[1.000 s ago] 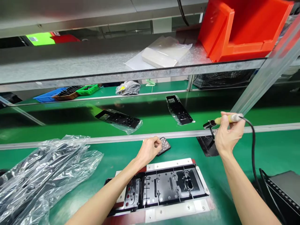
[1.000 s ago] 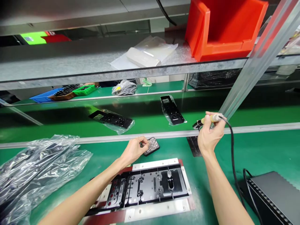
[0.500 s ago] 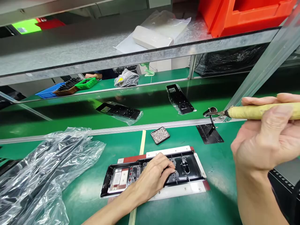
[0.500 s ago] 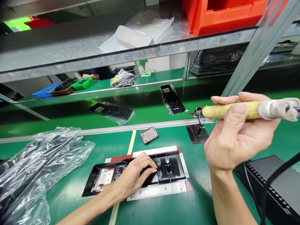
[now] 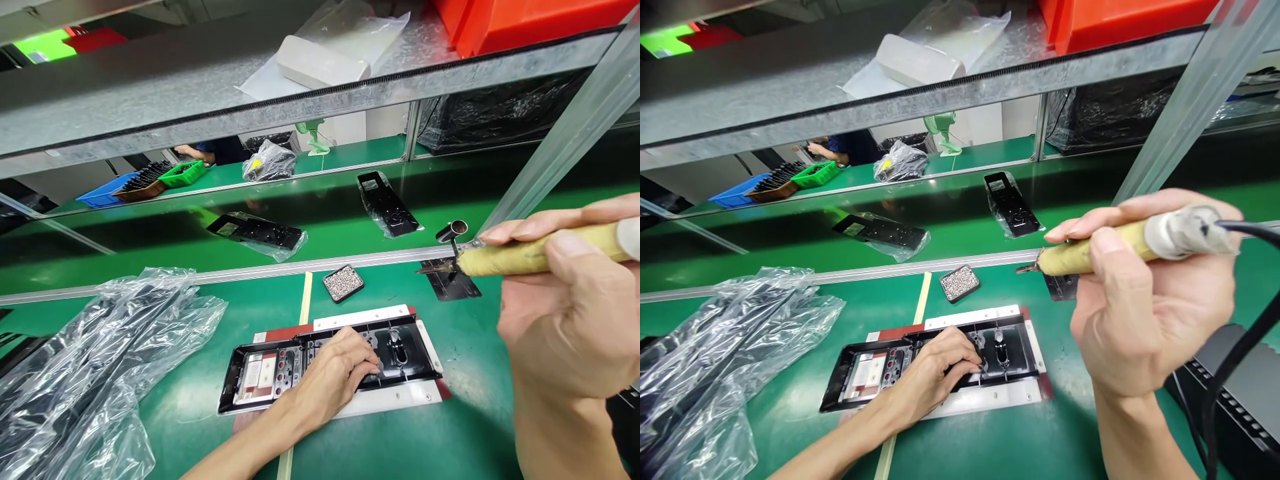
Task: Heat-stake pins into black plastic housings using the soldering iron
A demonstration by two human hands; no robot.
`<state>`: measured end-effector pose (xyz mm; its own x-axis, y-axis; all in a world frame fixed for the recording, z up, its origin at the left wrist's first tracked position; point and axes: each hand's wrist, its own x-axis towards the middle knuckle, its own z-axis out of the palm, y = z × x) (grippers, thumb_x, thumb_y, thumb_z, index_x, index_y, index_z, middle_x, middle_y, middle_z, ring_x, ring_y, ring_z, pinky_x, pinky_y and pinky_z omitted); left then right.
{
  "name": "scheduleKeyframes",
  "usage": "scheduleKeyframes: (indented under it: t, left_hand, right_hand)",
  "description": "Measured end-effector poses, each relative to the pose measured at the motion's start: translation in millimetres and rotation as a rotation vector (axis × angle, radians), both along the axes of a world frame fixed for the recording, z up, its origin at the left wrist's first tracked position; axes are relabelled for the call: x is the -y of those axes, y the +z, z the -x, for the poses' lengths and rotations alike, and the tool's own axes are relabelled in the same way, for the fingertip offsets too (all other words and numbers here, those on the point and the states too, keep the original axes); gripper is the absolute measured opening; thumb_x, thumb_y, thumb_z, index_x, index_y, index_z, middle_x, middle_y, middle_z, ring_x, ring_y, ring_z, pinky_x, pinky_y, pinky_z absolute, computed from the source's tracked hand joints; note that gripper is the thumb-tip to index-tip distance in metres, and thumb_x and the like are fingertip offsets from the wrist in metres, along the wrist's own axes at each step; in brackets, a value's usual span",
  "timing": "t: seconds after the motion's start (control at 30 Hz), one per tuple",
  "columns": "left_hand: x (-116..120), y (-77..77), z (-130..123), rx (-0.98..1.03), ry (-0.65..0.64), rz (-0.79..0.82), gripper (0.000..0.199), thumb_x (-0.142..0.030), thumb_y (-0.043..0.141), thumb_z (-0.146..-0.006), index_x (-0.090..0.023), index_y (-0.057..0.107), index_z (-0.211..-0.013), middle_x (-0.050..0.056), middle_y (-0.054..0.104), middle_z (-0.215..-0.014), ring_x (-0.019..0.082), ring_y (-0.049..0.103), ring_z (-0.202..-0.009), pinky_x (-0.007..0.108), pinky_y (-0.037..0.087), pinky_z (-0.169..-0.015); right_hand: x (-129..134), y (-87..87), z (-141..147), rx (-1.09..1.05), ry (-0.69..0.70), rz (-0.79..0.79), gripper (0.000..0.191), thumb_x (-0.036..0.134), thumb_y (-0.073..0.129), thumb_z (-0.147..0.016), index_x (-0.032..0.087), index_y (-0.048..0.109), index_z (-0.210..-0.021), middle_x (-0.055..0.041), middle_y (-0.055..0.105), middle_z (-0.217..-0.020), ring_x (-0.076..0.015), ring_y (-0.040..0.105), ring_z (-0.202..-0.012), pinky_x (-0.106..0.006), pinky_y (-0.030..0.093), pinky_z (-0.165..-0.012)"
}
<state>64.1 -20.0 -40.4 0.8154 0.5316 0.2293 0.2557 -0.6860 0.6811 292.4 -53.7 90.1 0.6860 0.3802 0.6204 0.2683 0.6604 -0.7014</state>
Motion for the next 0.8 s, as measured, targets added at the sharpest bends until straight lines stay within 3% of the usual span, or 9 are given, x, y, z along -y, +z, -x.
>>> scheduleKeyframes:
  t: [0.1, 0.27, 0.37, 0.47, 0.63, 0.8]
  left_hand:
    - [1.0, -2.2, 2.4, 0.005, -0.006, -0.023, 0.015, -0.02, 0.057, -0.103, -0.019, 0.072, -0.105, 0.006, 0.075, -0.099, 0.02, 0.062, -0.093, 0.034, 0.054, -0.081]
    - [5.9, -0.5, 8.2, 0.024, 0.007, -0.1, 0.015, -0.02, 0.056, -0.103, -0.019, 0.068, -0.112, 0.006, 0.074, -0.103, 0.02, 0.061, -0.093, 0.035, 0.054, -0.082]
    - [10.9, 2.2, 13.0, 0.03, 0.045, -0.16, 0.014, -0.017, 0.055, -0.104, -0.017, 0.067, -0.112, 0.006, 0.073, -0.103, 0.019, 0.059, -0.092, 0.035, 0.054, -0.081]
    - [16.4, 2.4, 16.4, 0.023, 0.071, -0.198, 0.017, -0.016, 0.054, -0.104, -0.017, 0.066, -0.115, 0.007, 0.071, -0.103, 0.02, 0.057, -0.092, 0.035, 0.054, -0.08]
    - [22.4, -2.1, 16.1, -0.133, 0.009, -0.319, 0.034, -0.008, 0.048, -0.102, -0.018, 0.06, -0.133, 0.01, 0.068, -0.111, 0.024, 0.054, -0.096, 0.041, 0.053, -0.08]
    - [22.0, -2.7, 13.1, -0.204, -0.015, -0.331, 0.042, -0.002, 0.048, -0.097, -0.017, 0.058, -0.135, 0.011, 0.065, -0.115, 0.025, 0.054, -0.099, 0.042, 0.054, -0.08]
  right_hand:
    - [5.0, 3.7, 5.4, -0.025, 0.121, -0.059, 0.025, 0.004, 0.056, -0.07, 0.023, 0.058, -0.087, 0.0041, 0.06, -0.07, -0.0173, 0.06, -0.059, -0.039, 0.055, -0.056]
    - [15.1, -1.2, 18.3, -0.055, 0.292, -0.022, 0.021, 0.003, 0.059, -0.079, 0.023, 0.058, -0.088, 0.0064, 0.056, -0.059, -0.0129, 0.05, -0.043, -0.03, 0.044, -0.041]
    - [20.3, -5.9, 32.1, -0.135, 0.406, 0.072, 0.006, 0.019, 0.059, -0.093, 0.024, 0.059, -0.089, 0.0084, 0.05, -0.05, -0.0105, 0.04, -0.035, -0.025, 0.038, -0.036]
    - [25.0, -10.2, 45.4, -0.19, 0.496, 0.172, 0.026, 0.041, 0.058, -0.099, 0.023, 0.061, -0.079, 0.008, 0.045, -0.045, -0.0087, 0.036, -0.033, -0.024, 0.038, -0.035]
    - [32.6, -11.2, 55.9, -0.237, 0.52, 0.193, 0.032, 0.036, 0.061, -0.096, 0.021, 0.058, -0.068, 0.0061, 0.043, -0.044, -0.0074, 0.035, -0.035, -0.023, 0.034, -0.037]
    - [35.0, -10.6, 60.8, -0.213, 0.486, 0.191, 0.032, 0.034, 0.062, -0.094, 0.02, 0.058, -0.065, 0.0052, 0.042, -0.042, -0.007, 0.035, -0.035, -0.023, 0.032, -0.037]
